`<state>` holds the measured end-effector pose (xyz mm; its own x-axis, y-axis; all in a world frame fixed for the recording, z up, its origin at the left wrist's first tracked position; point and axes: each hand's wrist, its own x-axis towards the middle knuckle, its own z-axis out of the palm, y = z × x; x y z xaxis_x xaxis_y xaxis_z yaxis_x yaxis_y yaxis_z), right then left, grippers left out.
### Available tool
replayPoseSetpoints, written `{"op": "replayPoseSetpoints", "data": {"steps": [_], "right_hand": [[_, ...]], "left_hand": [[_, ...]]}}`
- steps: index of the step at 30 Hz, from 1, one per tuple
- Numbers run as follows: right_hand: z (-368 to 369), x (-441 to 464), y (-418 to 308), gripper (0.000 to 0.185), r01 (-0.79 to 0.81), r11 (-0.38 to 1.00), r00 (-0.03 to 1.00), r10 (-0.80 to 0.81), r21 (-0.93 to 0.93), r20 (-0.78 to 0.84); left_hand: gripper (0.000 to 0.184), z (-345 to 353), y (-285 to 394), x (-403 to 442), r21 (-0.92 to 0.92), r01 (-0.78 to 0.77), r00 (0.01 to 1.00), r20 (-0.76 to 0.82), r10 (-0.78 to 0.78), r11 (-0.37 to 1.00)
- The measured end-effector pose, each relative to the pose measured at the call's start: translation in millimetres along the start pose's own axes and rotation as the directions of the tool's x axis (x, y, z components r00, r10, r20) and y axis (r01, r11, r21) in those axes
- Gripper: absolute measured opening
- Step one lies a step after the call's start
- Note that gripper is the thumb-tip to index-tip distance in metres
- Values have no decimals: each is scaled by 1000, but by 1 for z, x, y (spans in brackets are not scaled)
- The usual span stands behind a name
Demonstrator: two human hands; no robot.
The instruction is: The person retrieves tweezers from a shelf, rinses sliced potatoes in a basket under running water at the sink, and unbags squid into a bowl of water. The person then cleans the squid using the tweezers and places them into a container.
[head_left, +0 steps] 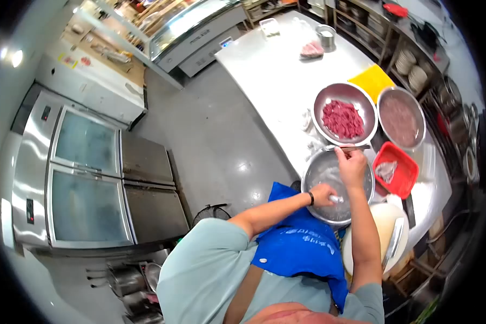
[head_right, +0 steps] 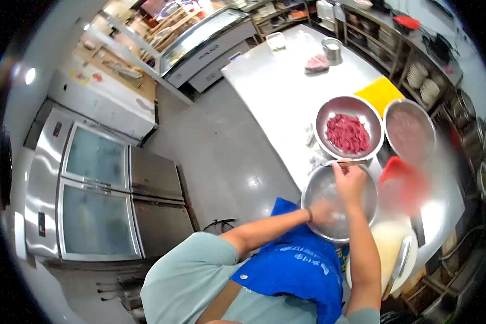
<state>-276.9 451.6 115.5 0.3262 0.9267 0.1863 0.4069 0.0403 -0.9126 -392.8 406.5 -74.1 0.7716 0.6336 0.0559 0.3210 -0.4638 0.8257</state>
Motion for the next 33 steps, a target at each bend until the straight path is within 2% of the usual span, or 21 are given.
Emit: {"op": "replayPoseSetpoints", "data": {"steps": [1, 2, 3, 5, 7, 8, 9, 11, 13, 14, 16, 20, 23, 25, 27, 29, 30, 31, 33], "right_hand": [[15, 10, 11, 16, -17, 998, 999, 19, -56, 36], [35, 20, 32, 18, 119, 977, 992, -111, -175, 55], [55, 31, 58, 19, 184, 961, 978, -159, -206, 134], [85, 44, 101, 21, 296, 928, 925, -218, -227, 312], [102, 49, 117, 25, 317, 871, 926, -198, -375, 323], [101, 52, 109, 26, 276, 863, 920, -108, -424, 377], [97, 57, 102, 28, 296, 840, 893, -74, -455, 445], [89, 60, 96, 23, 336, 844, 886, -133, -418, 444], [88, 68, 100, 22, 366, 878, 871, -207, -308, 445], [86, 69, 90, 22, 374, 871, 871, -212, -318, 444], [77, 68, 77, 22, 418, 835, 838, -202, -359, 507], [67, 67, 69, 22, 356, 887, 868, -198, -294, 455], [47, 57, 64, 22, 312, 923, 920, -233, -228, 317], [8, 38, 45, 24, 38, 984, 967, 8, -175, 253], [-44, 14, 30, 30, -34, 971, 975, 85, -238, 207], [-95, -20, 38, 30, 101, 995, 993, -100, -14, 63], [-127, -40, 22, 29, 66, 997, 997, -67, 46, 34], [-154, -59, -1, 32, 129, 973, 992, -125, 193, -32], [-211, -92, -30, 33, 54, 997, 996, -58, -62, -61]], "left_hand": [[25, -7, 10, 1, 55, 124, 989, 78, -128, 991], [27, 3, 1, 0, 71, 103, 992, 67, -108, 992], [28, 6, -5, 1, 80, 89, 994, 54, -94, 993], [33, 3, -6, 0, 120, 70, 997, 24, -73, 990], [44, 12, -10, -5, 207, 71, 997, -33, -65, 976], [47, -14, 21, -2, 223, 286, 948, 78, -309, 932], [44, -34, 40, 4, 203, 363, 887, 224, -404, 910], [35, -30, 33, 5, 209, 294, 909, 241, -341, 933], [34, -33, 33, 6, 177, 241, 939, 206, -275, 954], [34, -36, 34, 4, 172, 229, 944, 201, -262, 958], [34, -37, 39, 2, 119, 314, 917, 220, -333, 942], [36, -33, 33, 4, 149, 259, 935, 210, -286, 954], [37, -38, 31, 1, 83, 188, 949, 240, -203, 979], [36, -29, 16, 5, 9, 254, 936, 249, -248, 967], [34, -36, 15, 12, -66, 315, 904, 327, -277, 947], [34, -39, 23, 23, -22, 301, 894, 355, -274, 953], [34, -48, 21, 19, 16, 343, 882, 338, -328, 939], [34, -56, 14, 14, 37, 373, 879, 307, -366, 927], [34, -58, 4, 24, 177, 185, 919, 317, -234, 967]]}}
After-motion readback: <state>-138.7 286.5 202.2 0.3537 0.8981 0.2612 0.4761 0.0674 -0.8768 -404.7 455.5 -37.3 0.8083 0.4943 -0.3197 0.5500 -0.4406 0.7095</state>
